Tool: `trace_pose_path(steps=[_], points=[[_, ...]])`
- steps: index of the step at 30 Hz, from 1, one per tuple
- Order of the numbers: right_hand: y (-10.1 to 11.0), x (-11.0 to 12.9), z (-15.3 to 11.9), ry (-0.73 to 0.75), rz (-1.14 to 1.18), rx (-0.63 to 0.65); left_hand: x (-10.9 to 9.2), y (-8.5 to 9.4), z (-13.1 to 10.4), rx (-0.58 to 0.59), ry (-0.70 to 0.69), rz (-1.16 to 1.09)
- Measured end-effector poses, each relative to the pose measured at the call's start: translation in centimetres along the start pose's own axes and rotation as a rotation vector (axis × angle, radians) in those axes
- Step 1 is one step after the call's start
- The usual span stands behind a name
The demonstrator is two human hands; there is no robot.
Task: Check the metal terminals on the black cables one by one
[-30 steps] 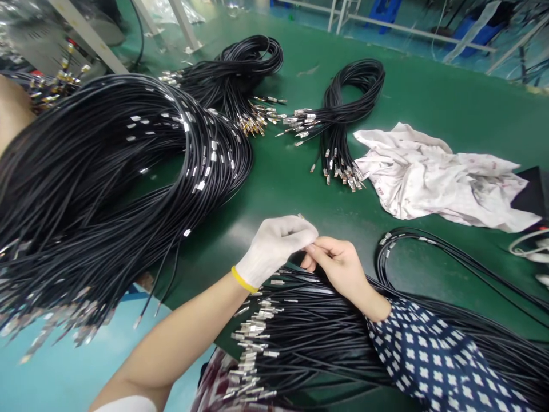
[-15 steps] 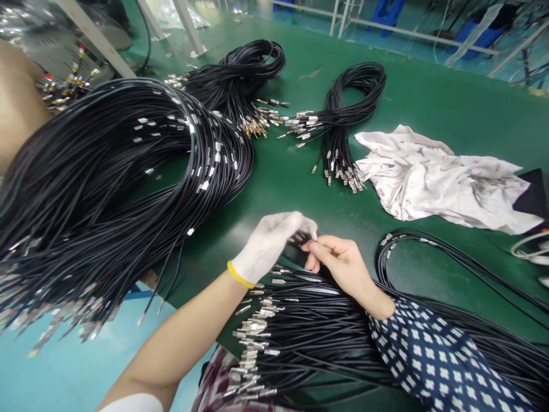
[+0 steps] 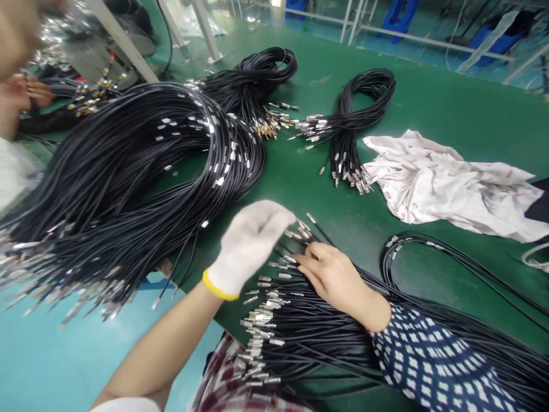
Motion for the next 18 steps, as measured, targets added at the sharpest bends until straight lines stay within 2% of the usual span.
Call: trace_pose_path(steps=[3,5,8,10,15,18], points=[[-0.3,0.1,0.2,0.084,0.06,0.079,-1.0,-2.1,-3.3,0.078,-0.39,0.397],[0.3,-0.4,0.3,0.061,0.14,0.029,-0.5,-3.8,-5.1,0.134,-0.487,0.563],[1.6,-2.3,0.3,-0.139,-0.024,-0.132,0.2,-5.5,-6.8,0.236,-0.462,0.768],[1.9,-2.9,0.2,-0.224,-0.219,-0.155,0.1,-5.8,-7.9,0.283,-0.456,0.83],[1.6,-2.3,0.5,-0.187,-0.393,-0.134,-0.4,-5.4,-11.3,0.362,-0.481,0.804],[1.5,-2.1,0.4,-0.186,-0.419,-0.126,0.2,-4.4,-11.5,0.303,-0.409,0.76]])
Point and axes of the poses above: each hand's wrist, its own z-axis towards the middle knuckle, its own y-axis out of the back of the hand, x = y × z, the point moved 7 cm from there along z, towards the middle knuckle, and after that the axes turned 5 degrees about z, right-handed, at the moved point
